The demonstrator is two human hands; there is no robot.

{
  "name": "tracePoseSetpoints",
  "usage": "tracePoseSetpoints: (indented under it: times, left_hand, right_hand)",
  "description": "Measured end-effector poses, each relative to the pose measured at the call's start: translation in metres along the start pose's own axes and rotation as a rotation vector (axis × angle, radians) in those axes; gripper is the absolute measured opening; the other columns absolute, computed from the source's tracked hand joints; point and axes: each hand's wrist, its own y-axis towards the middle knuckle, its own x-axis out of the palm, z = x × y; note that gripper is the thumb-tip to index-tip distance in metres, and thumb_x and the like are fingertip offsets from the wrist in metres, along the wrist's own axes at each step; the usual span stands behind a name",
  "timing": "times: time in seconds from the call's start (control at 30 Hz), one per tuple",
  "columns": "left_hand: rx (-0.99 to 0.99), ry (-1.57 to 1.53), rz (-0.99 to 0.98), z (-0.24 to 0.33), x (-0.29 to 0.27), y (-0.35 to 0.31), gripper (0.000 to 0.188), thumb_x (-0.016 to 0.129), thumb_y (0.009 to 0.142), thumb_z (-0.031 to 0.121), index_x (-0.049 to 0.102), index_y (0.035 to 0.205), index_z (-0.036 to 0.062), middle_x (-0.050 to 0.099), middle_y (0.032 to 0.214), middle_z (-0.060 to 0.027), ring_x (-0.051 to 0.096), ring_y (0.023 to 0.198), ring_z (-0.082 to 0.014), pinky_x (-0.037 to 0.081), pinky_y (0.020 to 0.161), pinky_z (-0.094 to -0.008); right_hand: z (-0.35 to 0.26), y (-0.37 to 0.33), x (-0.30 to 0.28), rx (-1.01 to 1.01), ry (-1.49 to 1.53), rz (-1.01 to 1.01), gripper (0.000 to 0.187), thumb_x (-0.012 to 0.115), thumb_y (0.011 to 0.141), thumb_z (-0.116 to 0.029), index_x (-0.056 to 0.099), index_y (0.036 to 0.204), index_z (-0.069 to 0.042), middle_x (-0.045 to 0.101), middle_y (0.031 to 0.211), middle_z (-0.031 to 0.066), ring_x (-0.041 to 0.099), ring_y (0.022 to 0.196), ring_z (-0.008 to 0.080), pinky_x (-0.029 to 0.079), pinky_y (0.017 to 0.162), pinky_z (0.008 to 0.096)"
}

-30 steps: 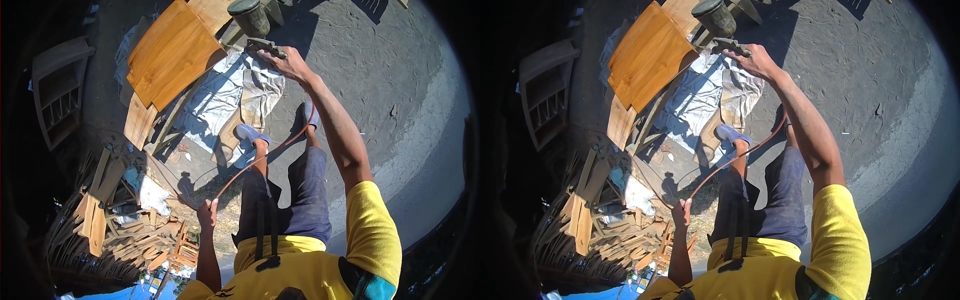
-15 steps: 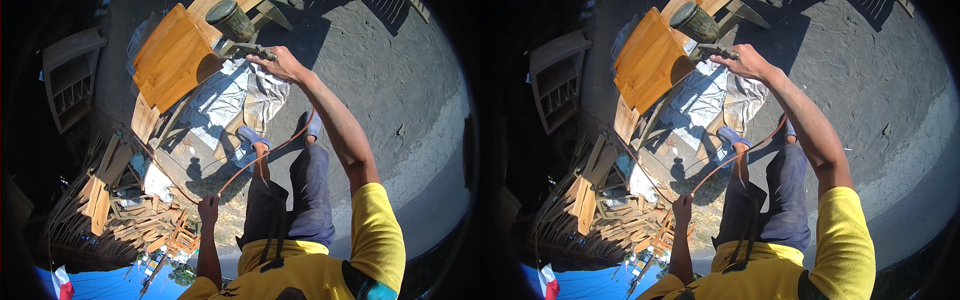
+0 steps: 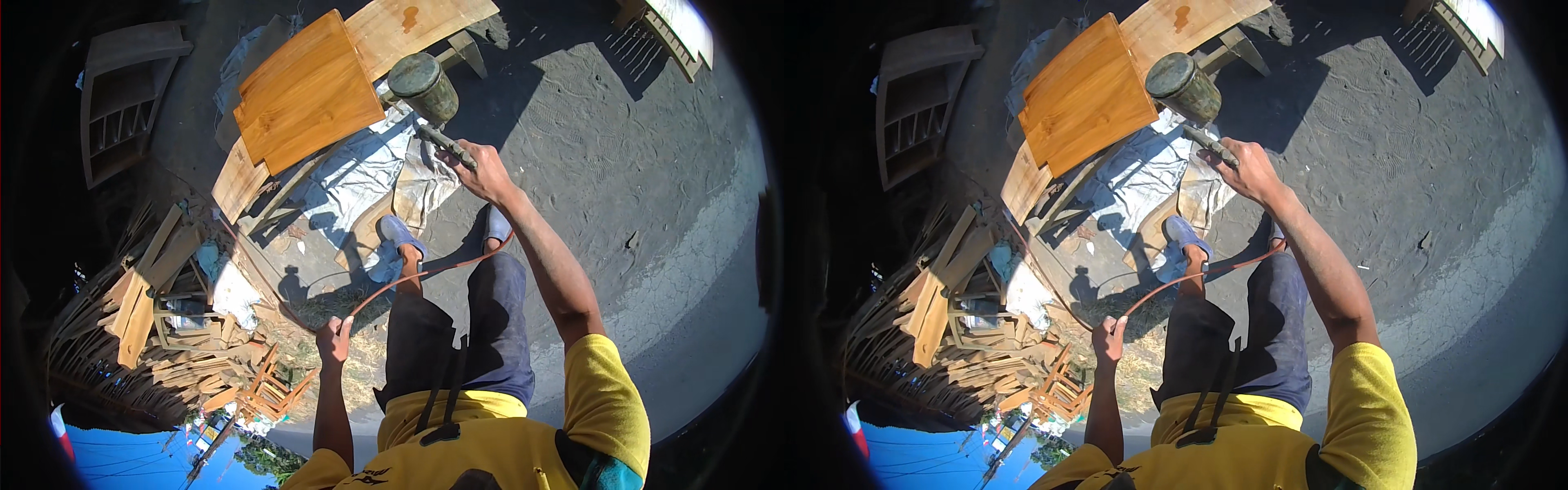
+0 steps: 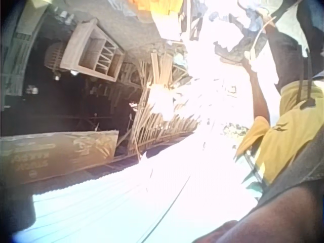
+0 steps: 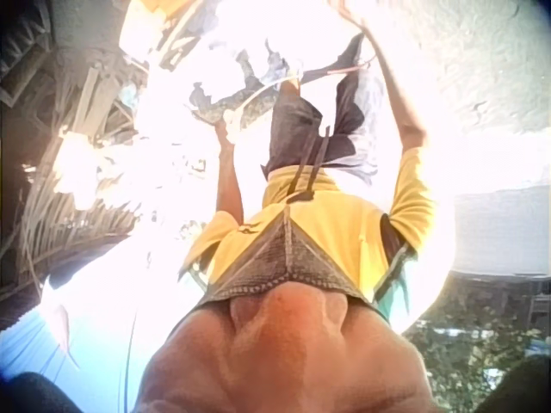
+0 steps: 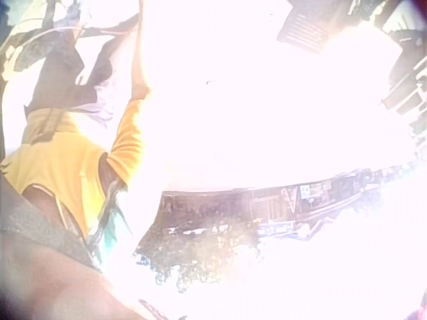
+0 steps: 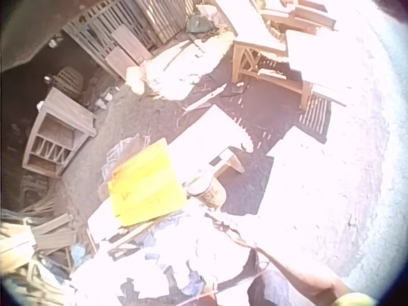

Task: The person uses a spray gun to apply a finish to wood panels and then moves the panels to a different location.

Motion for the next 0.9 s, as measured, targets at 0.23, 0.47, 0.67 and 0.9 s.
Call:
tracePoseSetpoints:
  times: [0.23, 0.47, 0.67, 0.9]
  left_hand:
    - [0.109, -0.123, 0.042, -0.045, -0.018, -0.008, 0.039, 0.069, 0.096, 0.026, 0.051, 0.073, 0.0001, 0.042, 0.060, -0.0161, 0.042, 0.052, -0.0339, 0.036, 0.052, -0.0418]
    - [0.097, -0.115, 0.030, -0.143, -0.037, 0.028, 0.039, 0.069, 0.096, 0.030, 0.054, 0.076, -0.0007, 0.051, 0.062, -0.0176, 0.049, 0.056, -0.0406, 0.040, 0.055, -0.0433]
    - [0.142, -0.071, -0.010, -0.246, -0.069, 0.054, 0.036, 0.071, 0.095, 0.026, 0.057, 0.078, -0.0026, 0.053, 0.064, -0.0189, 0.048, 0.058, -0.0416, 0.041, 0.056, -0.0426]
    - [0.105, -0.082, -0.075, -0.309, -0.063, 0.063, 0.038, 0.068, 0.097, 0.026, 0.054, 0.077, -0.0024, 0.043, 0.062, -0.0154, 0.037, 0.056, -0.0273, 0.037, 0.055, -0.0397]
  right_hand:
    - [-0.043, -0.039, 0.067, 0.038, -0.047, 0.214, 0.024, 0.067, 0.089, -0.017, 0.061, 0.102, 0.002, 0.064, 0.084, 0.0276, 0.064, 0.083, 0.0476, 0.050, 0.070, 0.0464]
    - [-0.085, -0.032, 0.166, 0.004, -0.057, 0.320, 0.023, 0.069, 0.088, -0.014, 0.062, 0.100, 0.004, 0.063, 0.086, 0.0300, 0.061, 0.080, 0.0491, 0.050, 0.070, 0.0448]
    - [-0.106, -0.044, 0.238, 0.160, -0.009, 0.314, 0.040, 0.067, 0.075, -0.006, 0.063, 0.114, 0.004, 0.067, 0.085, 0.0287, 0.068, 0.080, 0.0440, 0.053, 0.072, 0.0449]
    - [-0.071, -0.051, 0.261, 0.193, -0.069, 0.737, 0.044, 0.065, 0.067, 0.002, 0.062, 0.110, 0.000, 0.061, 0.074, 0.0224, 0.062, 0.064, 0.0372, 0.049, 0.062, 0.0420]
